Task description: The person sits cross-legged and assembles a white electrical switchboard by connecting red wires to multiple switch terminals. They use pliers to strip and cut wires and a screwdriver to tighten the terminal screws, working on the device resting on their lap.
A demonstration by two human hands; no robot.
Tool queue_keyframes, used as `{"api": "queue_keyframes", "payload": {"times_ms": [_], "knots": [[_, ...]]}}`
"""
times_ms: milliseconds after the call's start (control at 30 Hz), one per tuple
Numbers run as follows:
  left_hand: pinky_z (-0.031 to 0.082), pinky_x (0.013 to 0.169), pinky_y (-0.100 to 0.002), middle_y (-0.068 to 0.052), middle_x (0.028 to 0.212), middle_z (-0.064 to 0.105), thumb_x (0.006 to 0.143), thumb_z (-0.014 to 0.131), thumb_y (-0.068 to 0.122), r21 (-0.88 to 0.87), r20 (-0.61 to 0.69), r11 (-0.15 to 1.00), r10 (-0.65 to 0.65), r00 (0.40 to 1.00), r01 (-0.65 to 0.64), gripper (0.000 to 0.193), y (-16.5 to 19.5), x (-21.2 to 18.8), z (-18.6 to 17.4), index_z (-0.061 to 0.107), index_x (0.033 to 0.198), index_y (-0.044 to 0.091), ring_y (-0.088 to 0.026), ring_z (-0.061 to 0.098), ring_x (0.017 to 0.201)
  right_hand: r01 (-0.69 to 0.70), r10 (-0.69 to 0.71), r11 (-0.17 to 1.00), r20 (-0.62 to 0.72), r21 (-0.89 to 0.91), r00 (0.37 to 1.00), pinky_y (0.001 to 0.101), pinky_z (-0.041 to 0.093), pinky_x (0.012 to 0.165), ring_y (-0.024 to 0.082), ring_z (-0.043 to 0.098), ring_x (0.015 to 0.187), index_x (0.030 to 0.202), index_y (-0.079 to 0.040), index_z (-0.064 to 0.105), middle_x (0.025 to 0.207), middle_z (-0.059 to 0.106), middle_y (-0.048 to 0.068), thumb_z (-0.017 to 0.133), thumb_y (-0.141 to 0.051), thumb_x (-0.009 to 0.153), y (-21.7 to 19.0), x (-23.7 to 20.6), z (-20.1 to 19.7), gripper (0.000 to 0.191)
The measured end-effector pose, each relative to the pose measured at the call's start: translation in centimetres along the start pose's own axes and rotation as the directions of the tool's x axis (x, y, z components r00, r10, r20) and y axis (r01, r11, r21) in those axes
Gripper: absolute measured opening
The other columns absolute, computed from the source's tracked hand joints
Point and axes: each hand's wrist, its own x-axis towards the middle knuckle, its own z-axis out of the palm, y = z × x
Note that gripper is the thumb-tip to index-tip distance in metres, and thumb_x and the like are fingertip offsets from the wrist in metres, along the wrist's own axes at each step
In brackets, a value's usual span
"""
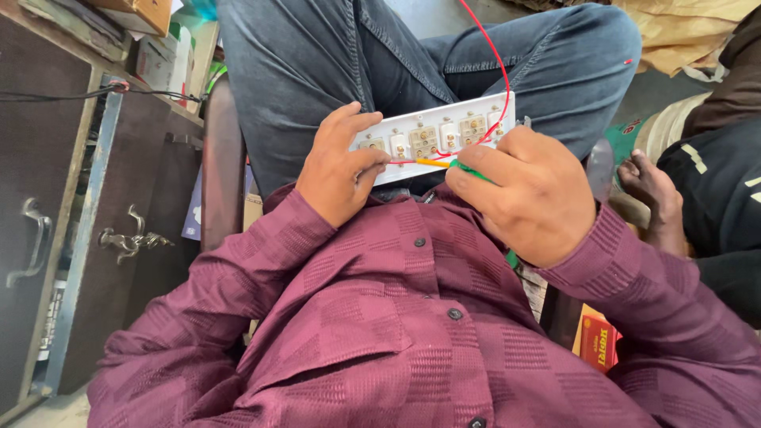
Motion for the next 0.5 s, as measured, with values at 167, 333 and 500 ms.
{"api": "queue_keyframes", "payload": {"times_ms": [167,333,500], "knots": [[0.041,0.116,-0.05,-0.015,0.14,0.058,0.081,0.081,0.004,-0.007,-0.001,1.0,-0.008,1.0,0.008,0.018,0.1,0.16,-0.02,0.075,0.098,0.007,-0.043,0.047,0.139,0.101,-0.101,0.995,-0.011,0.009,0.995,0.0377,0.05,0.076,0.024,0.059,0.085,0.098,-0.008,0.071,0.105,0.066,0.003,0.067,-0.012,0.077,0.46,0.24,-0.03,0.021],[0.041,0.117,-0.05,-0.015,0.14,0.059,0.081,0.081,0.004,-0.011,0.007,1.0,-0.024,1.0,0.025,0.018,0.13,0.17,0.13,0.075,0.098,0.007,-0.043,0.047,0.139,0.133,-0.133,0.991,0.018,0.01,0.991,0.038,0.049,0.073,0.023,0.058,0.082,0.099,-0.008,0.072,0.103,0.066,0.002,0.066,-0.016,0.077,0.16,0.06,-0.39,0.024],[0.04,0.117,-0.05,-0.016,0.139,0.059,0.079,0.081,0.005,-0.004,0.016,1.0,-0.027,1.0,0.027,0.021,0.15,0.33,0.31,0.076,0.099,0.006,-0.043,0.047,0.139,0.157,-0.157,0.988,0.016,0.002,0.987,0.0377,0.049,0.074,0.023,0.058,0.086,0.1,-0.007,0.072,0.104,0.065,0.002,0.065,-0.017,0.08,0.12,0.5,-0.45,0.024]]}}
